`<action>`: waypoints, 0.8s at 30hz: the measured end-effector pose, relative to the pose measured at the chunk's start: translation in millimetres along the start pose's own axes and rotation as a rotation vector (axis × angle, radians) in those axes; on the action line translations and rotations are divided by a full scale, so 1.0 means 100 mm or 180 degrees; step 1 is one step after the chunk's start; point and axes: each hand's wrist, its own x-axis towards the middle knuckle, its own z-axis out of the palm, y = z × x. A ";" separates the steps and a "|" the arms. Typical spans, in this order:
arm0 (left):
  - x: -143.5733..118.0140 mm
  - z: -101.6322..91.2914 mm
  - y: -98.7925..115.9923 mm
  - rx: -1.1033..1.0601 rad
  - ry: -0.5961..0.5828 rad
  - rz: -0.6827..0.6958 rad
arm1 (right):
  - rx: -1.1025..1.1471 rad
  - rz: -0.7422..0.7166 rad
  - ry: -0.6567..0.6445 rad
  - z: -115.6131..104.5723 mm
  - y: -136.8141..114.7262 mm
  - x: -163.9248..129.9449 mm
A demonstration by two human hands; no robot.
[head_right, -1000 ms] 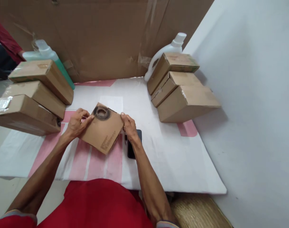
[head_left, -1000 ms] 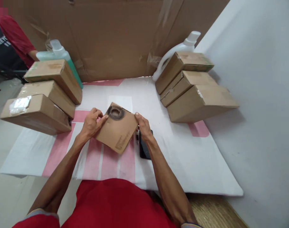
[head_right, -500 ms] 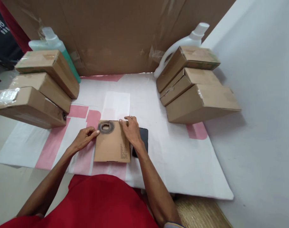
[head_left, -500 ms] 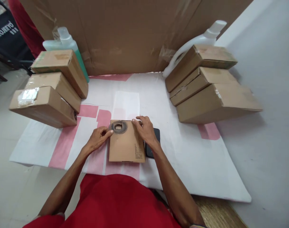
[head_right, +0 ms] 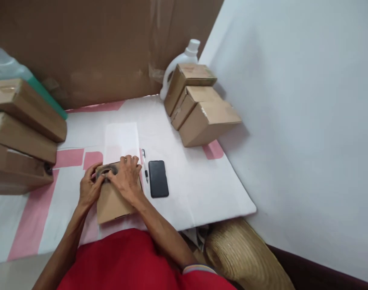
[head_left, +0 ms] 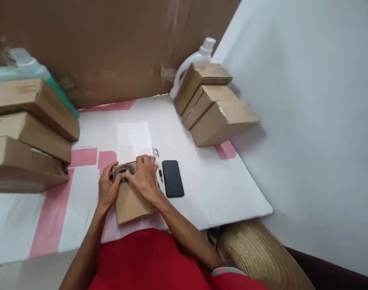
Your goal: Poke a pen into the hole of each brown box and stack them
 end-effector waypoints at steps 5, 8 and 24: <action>0.07 -0.11 0.15 0.0217 -0.0281 -0.0042 | 0.0190 -0.0075 -0.0103 -0.04 0.06 0.00; 0.13 -0.13 0.21 0.0222 -0.0343 -0.0090 | 0.0230 -0.0138 -0.0062 -0.02 0.11 -0.01; 0.12 -0.08 0.13 0.0011 -0.0240 -0.0249 | -0.0004 0.0574 -0.0311 -0.33 0.97 0.01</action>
